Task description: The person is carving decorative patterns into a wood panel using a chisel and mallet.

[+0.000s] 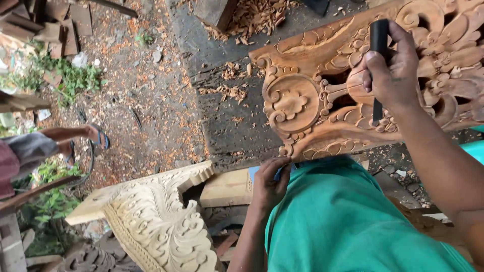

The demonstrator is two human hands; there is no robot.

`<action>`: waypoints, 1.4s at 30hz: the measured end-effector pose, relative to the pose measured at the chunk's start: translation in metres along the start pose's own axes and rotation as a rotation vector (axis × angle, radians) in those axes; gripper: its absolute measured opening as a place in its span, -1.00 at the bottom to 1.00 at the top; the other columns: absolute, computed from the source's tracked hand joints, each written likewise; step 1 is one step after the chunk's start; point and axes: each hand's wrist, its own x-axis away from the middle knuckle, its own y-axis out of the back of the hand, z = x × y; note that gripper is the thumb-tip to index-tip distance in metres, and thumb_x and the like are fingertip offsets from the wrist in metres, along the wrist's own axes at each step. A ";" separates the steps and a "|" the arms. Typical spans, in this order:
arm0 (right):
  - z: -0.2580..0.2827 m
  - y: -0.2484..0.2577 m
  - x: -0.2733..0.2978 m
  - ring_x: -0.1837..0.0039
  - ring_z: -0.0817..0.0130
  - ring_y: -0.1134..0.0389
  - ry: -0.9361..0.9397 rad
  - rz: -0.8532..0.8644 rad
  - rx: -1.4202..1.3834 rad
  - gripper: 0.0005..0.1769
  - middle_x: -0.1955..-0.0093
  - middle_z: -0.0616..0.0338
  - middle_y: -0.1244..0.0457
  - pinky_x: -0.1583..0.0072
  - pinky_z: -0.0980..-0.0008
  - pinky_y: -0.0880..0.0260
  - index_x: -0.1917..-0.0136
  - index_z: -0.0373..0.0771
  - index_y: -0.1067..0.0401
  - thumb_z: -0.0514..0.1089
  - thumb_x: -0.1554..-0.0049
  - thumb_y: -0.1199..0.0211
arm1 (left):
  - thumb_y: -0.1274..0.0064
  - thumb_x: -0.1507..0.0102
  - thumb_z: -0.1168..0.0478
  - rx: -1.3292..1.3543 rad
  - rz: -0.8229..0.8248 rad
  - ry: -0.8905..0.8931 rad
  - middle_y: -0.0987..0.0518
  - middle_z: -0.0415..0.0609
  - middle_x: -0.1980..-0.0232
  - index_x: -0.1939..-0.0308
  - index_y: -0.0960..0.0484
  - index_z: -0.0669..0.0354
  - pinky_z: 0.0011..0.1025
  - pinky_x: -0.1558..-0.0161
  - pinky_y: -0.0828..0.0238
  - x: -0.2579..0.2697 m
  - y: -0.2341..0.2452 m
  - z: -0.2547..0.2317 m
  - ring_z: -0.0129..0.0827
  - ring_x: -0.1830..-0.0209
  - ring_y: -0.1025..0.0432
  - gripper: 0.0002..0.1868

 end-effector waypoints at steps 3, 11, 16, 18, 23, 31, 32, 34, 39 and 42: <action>0.003 -0.007 -0.001 0.31 0.51 -0.26 0.008 0.023 0.061 -0.44 0.07 0.08 -0.27 0.28 0.49 -0.33 -0.65 -0.24 0.02 -0.26 -0.51 -0.14 | -0.15 -0.29 0.40 -0.022 -0.019 0.019 -0.70 0.11 0.04 -0.01 -0.67 0.23 -0.31 -0.03 -0.54 0.009 -0.002 -0.002 -0.10 0.01 -0.62 -0.79; 0.004 -0.029 0.027 0.30 0.52 -0.27 0.106 0.137 0.168 -0.27 0.14 0.15 -0.23 0.27 0.49 -0.35 -0.73 -0.19 0.06 -0.10 -0.46 -0.21 | -0.16 -0.29 0.40 0.062 -0.095 -0.006 -0.70 0.11 0.04 -0.02 -0.65 0.25 -0.33 0.01 -0.56 0.022 0.017 0.028 -0.14 0.02 -0.64 -0.79; 0.009 -0.037 0.038 0.20 0.59 -0.24 0.116 0.148 0.350 -0.35 0.12 0.19 -0.21 0.17 0.54 -0.27 -0.66 -0.27 0.01 -0.08 -0.49 -0.20 | -0.17 -0.28 0.41 0.088 -0.099 -0.022 -0.71 0.09 0.07 -0.02 -0.67 0.25 -0.34 0.01 -0.56 0.017 0.039 0.060 -0.17 0.04 -0.64 -0.78; 0.017 -0.042 0.043 0.19 0.60 -0.25 0.102 0.140 0.377 -0.35 0.11 0.20 -0.22 0.17 0.55 -0.27 -0.66 -0.28 0.01 -0.08 -0.48 -0.20 | -0.14 -0.29 0.41 0.135 -0.086 -0.011 -0.71 0.08 0.05 -0.04 -0.66 0.24 -0.34 0.00 -0.57 0.011 0.052 0.062 -0.18 0.02 -0.65 -0.77; 0.016 -0.044 0.062 0.22 0.59 -0.20 0.055 0.083 0.481 -0.36 0.17 0.20 -0.18 0.19 0.54 -0.19 -0.68 -0.26 -0.01 -0.10 -0.49 -0.21 | -0.14 -0.28 0.41 0.098 -0.095 -0.066 -0.71 0.07 0.01 -0.05 -0.66 0.23 -0.34 -0.04 -0.58 0.003 0.076 0.080 -0.18 0.00 -0.64 -0.75; 0.037 -0.080 0.042 0.26 0.55 -0.25 0.005 0.074 0.321 -0.35 0.09 0.21 -0.25 0.27 0.49 -0.27 -0.66 -0.29 0.01 -0.07 -0.45 -0.15 | -0.15 -0.32 0.37 0.141 -0.144 0.020 -0.73 0.06 0.06 -0.04 -0.67 0.22 -0.37 0.01 -0.59 -0.003 0.080 0.091 -0.19 0.05 -0.68 -0.79; 0.035 -0.087 0.028 0.26 0.55 -0.25 0.003 0.084 0.319 -0.35 0.09 0.21 -0.25 0.27 0.49 -0.27 -0.66 -0.29 0.01 -0.07 -0.45 -0.15 | -0.15 -0.32 0.37 0.138 -0.152 0.026 -0.73 0.06 0.06 -0.04 -0.67 0.22 -0.37 0.01 -0.59 -0.005 0.076 0.087 -0.19 0.05 -0.68 -0.79; 0.029 -0.099 -0.002 0.32 0.50 -0.27 -0.017 -0.019 0.129 -0.67 0.15 0.16 -0.23 0.30 0.44 -0.31 -0.34 -0.35 -0.18 -0.07 -0.53 -0.13 | -0.13 -0.31 0.38 0.212 -0.119 0.036 -0.72 0.09 0.06 -0.06 -0.66 0.24 -0.39 0.05 -0.59 -0.011 0.065 0.081 -0.16 0.04 -0.66 -0.77; 0.019 -0.127 -0.021 0.17 0.47 -0.32 0.026 -0.011 -0.036 -0.79 0.10 0.13 -0.30 0.10 0.39 -0.39 -0.23 -0.26 -0.21 -0.08 -0.54 -0.10 | -0.16 -0.31 0.38 0.185 -0.122 -0.097 -0.67 0.13 -0.03 -0.12 -0.62 0.23 -0.33 -0.07 -0.55 -0.049 0.033 0.039 -0.10 -0.03 -0.62 -0.72; 0.042 -0.129 0.010 -0.05 0.50 -0.33 0.124 0.137 0.075 -0.77 -0.05 0.11 -0.32 -0.17 0.44 -0.39 -0.27 -0.28 -0.19 -0.11 -0.56 -0.15 | -0.19 -0.30 0.33 0.185 -0.207 -0.136 -0.55 0.22 -0.15 -0.26 -0.45 0.25 -0.22 -0.18 -0.48 -0.084 -0.001 0.003 0.01 -0.14 -0.52 -0.54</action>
